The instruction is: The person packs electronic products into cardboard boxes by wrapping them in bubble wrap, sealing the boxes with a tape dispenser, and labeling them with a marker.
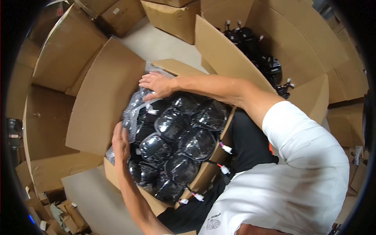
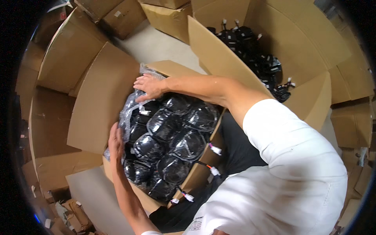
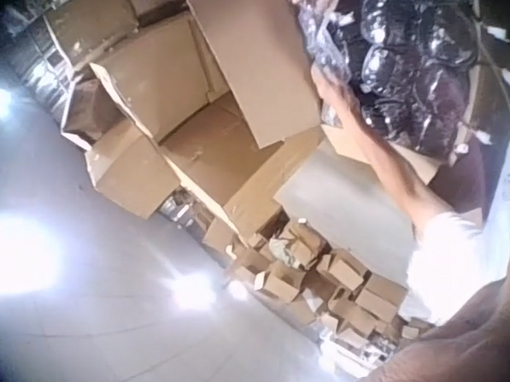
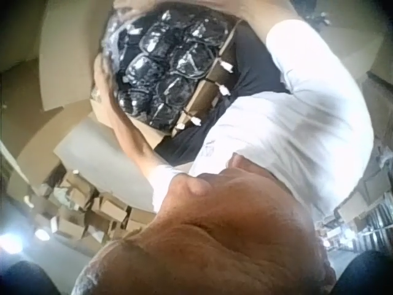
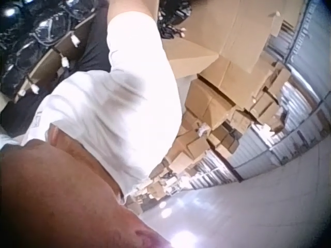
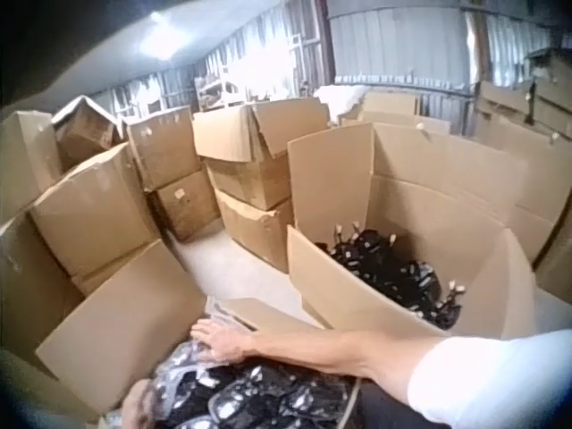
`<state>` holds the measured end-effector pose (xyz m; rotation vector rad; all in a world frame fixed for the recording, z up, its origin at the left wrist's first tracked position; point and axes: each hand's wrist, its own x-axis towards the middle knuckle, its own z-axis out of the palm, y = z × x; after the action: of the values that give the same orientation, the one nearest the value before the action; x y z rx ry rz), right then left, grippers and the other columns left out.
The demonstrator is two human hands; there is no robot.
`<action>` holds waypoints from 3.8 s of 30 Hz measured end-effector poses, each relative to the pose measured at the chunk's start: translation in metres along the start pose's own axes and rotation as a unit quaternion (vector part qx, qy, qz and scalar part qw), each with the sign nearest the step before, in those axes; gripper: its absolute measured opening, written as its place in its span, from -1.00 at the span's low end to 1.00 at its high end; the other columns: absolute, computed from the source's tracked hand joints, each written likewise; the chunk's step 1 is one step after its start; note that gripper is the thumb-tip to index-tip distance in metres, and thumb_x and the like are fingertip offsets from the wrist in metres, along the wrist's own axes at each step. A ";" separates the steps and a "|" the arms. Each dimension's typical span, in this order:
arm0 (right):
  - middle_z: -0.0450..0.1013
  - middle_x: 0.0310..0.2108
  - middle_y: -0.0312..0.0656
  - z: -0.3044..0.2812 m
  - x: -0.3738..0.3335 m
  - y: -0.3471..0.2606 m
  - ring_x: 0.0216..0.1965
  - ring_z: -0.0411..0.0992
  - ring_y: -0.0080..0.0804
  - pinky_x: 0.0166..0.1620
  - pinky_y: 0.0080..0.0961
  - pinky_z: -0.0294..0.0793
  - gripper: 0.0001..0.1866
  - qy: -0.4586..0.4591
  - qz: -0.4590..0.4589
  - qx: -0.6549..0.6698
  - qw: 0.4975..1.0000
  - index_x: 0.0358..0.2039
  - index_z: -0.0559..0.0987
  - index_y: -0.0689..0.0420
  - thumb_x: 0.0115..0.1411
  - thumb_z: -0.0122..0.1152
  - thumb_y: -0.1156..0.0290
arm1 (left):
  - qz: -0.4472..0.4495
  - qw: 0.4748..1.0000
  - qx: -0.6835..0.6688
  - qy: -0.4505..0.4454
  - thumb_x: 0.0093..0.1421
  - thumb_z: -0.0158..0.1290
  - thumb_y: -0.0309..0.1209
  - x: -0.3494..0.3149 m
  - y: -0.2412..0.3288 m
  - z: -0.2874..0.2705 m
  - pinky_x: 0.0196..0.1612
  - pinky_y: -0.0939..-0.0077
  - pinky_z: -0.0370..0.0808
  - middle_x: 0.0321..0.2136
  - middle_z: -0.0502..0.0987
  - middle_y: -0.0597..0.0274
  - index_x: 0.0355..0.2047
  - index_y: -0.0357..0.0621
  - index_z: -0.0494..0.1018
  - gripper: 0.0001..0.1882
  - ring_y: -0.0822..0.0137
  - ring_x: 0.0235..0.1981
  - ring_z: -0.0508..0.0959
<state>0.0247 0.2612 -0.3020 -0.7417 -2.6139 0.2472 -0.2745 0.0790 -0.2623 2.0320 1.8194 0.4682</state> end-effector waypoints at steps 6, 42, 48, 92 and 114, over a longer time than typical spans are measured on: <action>0.09 0.40 0.11 -0.021 0.007 -0.012 0.46 -0.07 0.07 0.44 -0.10 -0.06 -0.07 -0.127 0.046 0.032 0.990 0.32 0.25 0.30 0.30 -0.15 -0.33 | -0.034 0.997 0.047 0.042 0.44 -0.12 -0.20 -0.051 0.022 -0.010 0.36 0.18 0.15 0.31 0.25 -0.17 0.30 -0.32 0.23 -0.45 -0.07 0.33 0.25; 0.45 -0.42 -0.20 -0.119 -0.227 -0.191 -0.31 0.51 -0.18 -0.31 -0.25 0.53 -0.79 -0.092 -0.097 0.030 0.991 -0.34 0.55 0.06 0.10 0.35 0.26 | 0.264 0.958 0.100 0.047 0.29 0.08 -0.17 -0.120 0.194 0.068 -0.09 0.25 0.61 0.04 0.47 -0.20 0.10 -0.34 0.37 -0.47 0.00 0.05 0.53; 0.48 -0.39 -0.07 -0.085 -0.234 -0.217 -0.34 0.48 -0.05 -0.25 -0.14 0.49 -0.62 -0.203 -0.030 0.059 0.977 -0.26 0.57 0.18 0.25 0.22 0.06 | 0.226 0.969 0.097 0.009 0.28 0.09 -0.18 -0.124 0.200 0.068 -0.12 0.27 0.62 0.04 0.47 -0.16 0.09 -0.33 0.39 -0.49 0.03 0.04 0.54; 0.52 -0.44 0.03 -0.078 -0.230 -0.366 -0.38 0.52 0.09 -0.30 -0.10 0.49 -0.63 -0.074 0.185 0.279 0.940 -0.29 0.49 0.20 0.18 0.32 0.13 | 0.216 0.939 0.212 -0.166 0.00 0.34 -0.28 -0.182 0.173 0.033 0.36 -0.08 0.16 0.40 0.07 -0.13 0.40 -0.02 0.10 -0.02 -0.11 0.40 0.13; 0.45 -0.26 -0.16 -0.082 -0.211 -0.328 -0.20 0.43 -0.20 -0.10 -0.32 0.42 -0.73 -0.144 -0.004 -0.027 0.989 -0.18 0.60 0.15 0.05 0.23 0.47 | 0.111 0.968 -0.020 -0.226 -0.10 0.37 -0.36 -0.181 0.129 -0.005 0.26 0.21 0.39 0.25 0.29 -0.23 0.27 -0.19 0.27 -0.11 -0.15 0.18 0.42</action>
<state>0.0722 -0.1234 -0.2092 -0.7621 -2.9067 0.3008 -0.1843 -0.1129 -0.1954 2.1099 1.3117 0.0827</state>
